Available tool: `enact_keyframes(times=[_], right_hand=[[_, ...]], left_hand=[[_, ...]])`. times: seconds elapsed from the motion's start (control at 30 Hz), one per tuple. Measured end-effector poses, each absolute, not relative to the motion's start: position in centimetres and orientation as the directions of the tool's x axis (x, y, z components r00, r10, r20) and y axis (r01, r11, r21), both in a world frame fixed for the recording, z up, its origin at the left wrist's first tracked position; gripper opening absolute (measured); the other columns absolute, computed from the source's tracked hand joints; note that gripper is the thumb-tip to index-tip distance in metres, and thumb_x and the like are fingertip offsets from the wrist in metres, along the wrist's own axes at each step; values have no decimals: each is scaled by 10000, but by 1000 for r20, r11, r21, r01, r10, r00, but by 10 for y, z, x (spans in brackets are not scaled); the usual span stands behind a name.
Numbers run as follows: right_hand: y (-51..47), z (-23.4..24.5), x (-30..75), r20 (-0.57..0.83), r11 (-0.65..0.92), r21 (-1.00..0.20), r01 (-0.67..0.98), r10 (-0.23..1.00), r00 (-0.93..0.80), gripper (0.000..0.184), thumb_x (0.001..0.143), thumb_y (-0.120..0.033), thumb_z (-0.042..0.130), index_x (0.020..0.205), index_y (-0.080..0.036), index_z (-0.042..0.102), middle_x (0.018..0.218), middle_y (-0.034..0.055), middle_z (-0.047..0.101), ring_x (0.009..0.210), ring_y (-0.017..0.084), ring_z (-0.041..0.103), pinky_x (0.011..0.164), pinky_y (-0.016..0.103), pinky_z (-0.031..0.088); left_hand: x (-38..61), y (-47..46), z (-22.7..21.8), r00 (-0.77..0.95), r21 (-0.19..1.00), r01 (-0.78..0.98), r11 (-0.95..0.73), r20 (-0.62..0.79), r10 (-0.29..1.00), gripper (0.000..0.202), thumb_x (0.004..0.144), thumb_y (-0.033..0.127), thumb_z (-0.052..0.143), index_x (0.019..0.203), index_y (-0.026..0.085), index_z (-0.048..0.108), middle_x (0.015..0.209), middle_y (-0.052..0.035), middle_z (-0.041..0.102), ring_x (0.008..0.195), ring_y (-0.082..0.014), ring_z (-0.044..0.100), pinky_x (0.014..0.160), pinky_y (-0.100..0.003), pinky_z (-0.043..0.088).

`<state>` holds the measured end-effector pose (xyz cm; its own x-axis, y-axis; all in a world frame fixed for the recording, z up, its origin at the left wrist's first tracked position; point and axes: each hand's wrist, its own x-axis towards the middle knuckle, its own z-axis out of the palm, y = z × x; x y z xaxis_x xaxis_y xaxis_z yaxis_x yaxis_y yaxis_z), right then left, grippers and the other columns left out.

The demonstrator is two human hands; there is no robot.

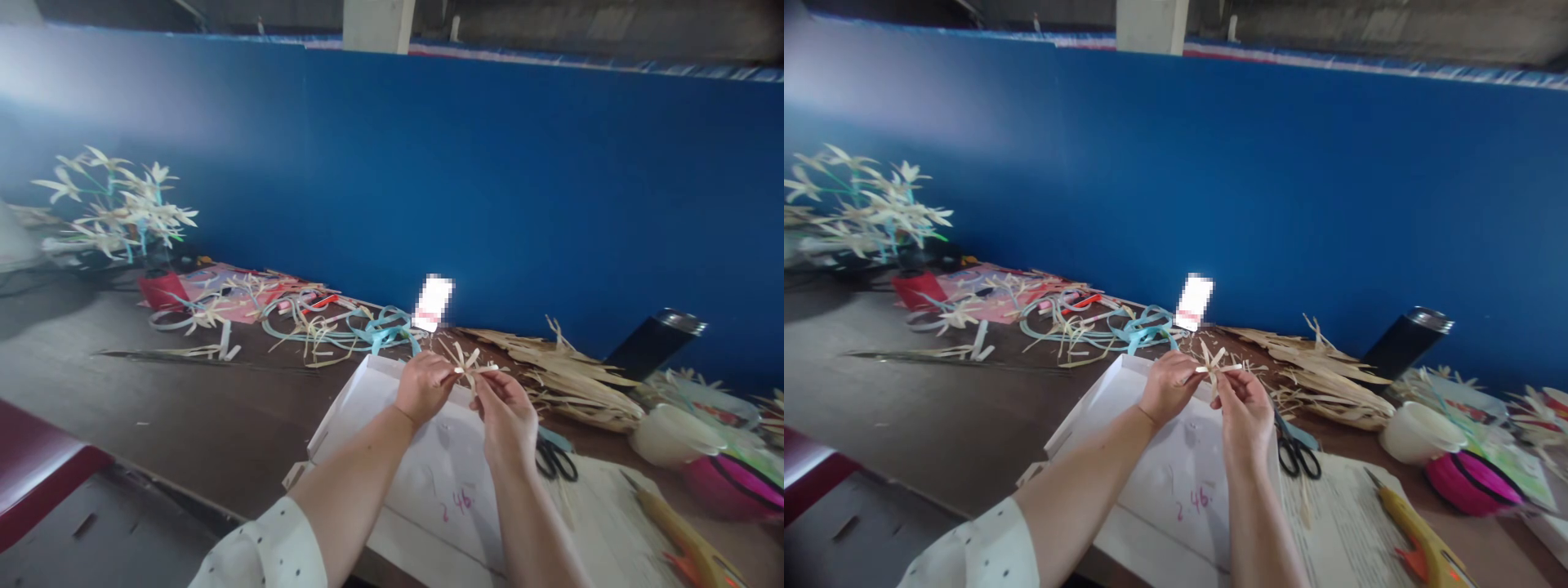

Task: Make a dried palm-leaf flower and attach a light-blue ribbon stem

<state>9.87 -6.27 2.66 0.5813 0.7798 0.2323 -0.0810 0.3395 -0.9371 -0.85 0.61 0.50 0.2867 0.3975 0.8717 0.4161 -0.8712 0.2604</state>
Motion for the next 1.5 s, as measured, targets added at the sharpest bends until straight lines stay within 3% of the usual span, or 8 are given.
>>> enact_keyframes(times=[0.57,1.23,1.5], right_hand=[[-63,25,98,240,307,-952,-5,755,611,307,601,-365,772,793,-169,636,540,-39,568,412,67,458,399,188,319],[-64,23,98,146,242,-968,-67,762,631,383,578,-410,774,869,-175,693,521,-45,529,422,70,393,389,193,266],[-63,25,98,164,291,-952,-96,749,642,354,579,-384,785,842,-173,676,537,-38,558,429,71,437,401,188,290]], left_hand=[[-9,5,9,307,234,415,-879,873,378,292,893,286,428,700,161,609,674,-36,640,656,-130,561,666,-281,415],[-9,4,8,297,267,416,-869,863,408,276,874,273,445,668,166,595,677,-44,638,665,-140,572,684,-292,441],[-9,3,8,281,278,416,-866,866,413,271,877,269,446,694,162,615,704,-47,651,679,-139,571,684,-292,443]])
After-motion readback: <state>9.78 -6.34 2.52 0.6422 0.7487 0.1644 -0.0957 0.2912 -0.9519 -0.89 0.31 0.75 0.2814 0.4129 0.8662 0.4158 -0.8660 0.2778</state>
